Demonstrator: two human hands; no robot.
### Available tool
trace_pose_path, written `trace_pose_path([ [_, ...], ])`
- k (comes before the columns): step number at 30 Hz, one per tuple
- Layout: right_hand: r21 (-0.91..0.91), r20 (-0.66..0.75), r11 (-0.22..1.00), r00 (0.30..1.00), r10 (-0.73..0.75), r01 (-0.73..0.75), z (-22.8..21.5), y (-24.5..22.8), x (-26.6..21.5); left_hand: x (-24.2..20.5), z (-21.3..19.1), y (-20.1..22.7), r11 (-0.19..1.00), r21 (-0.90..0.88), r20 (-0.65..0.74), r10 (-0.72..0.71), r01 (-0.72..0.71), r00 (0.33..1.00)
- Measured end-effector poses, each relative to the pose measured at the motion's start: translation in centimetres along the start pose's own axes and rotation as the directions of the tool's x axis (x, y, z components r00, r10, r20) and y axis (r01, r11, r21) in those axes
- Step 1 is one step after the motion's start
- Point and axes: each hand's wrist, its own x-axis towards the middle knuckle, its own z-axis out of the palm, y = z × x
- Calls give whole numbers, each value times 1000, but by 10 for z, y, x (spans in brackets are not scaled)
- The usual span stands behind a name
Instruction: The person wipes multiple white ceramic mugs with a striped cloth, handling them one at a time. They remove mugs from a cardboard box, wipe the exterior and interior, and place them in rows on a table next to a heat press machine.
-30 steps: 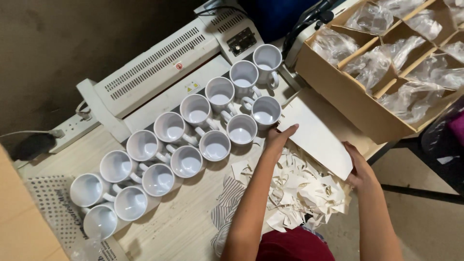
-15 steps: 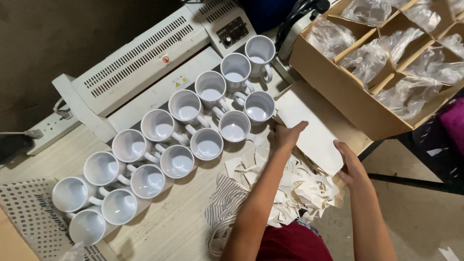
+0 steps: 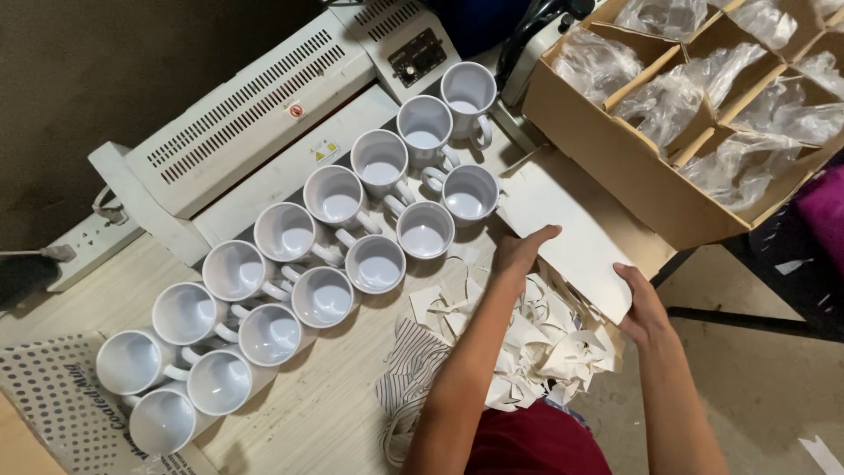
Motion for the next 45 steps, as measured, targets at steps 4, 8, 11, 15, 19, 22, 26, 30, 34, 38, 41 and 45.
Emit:
trace_pose_path([
  [4,50,-1,998,999,-47,47,-4,21,-20,1,6,-11,995,36,47,87,-89,995],
  [8,138,45,988,995,-83,76,-7,40,-33,3,7,-32,965,-41,150,262,-259,953],
  [11,169,80,982,992,-97,83,-13,51,-28,-6,3,-35,949,-27,138,316,-315,939],
  [15,190,124,979,988,-94,69,-18,59,-25,-24,-7,-33,894,-54,134,447,-444,884],
  [19,230,201,970,972,-123,75,-12,58,-27,-42,-13,-28,837,-112,123,547,-536,828],
  [22,214,247,971,956,-157,105,-5,53,-27,-66,-22,-16,843,-57,89,539,-536,838],
  [26,57,257,982,948,-186,178,15,38,-37,-81,-41,-12,845,-54,83,535,-532,841],
  [30,48,304,979,930,-205,200,52,16,-67,-101,-56,-2,810,-160,81,580,-564,810],
  [34,95,395,990,909,-129,100,68,9,-77,-116,-61,10,784,-247,60,598,-569,799],
  [38,72,455,977,865,-213,203,94,-4,-98,-122,-63,25,746,-315,48,630,-587,775],
  [41,49,437,953,852,-289,298,108,-19,-113,-132,-58,35,699,-350,48,678,-623,734],
  [45,74,432,941,840,-329,331,112,-43,-132,-155,-45,50,685,-362,23,685,-633,728],
])
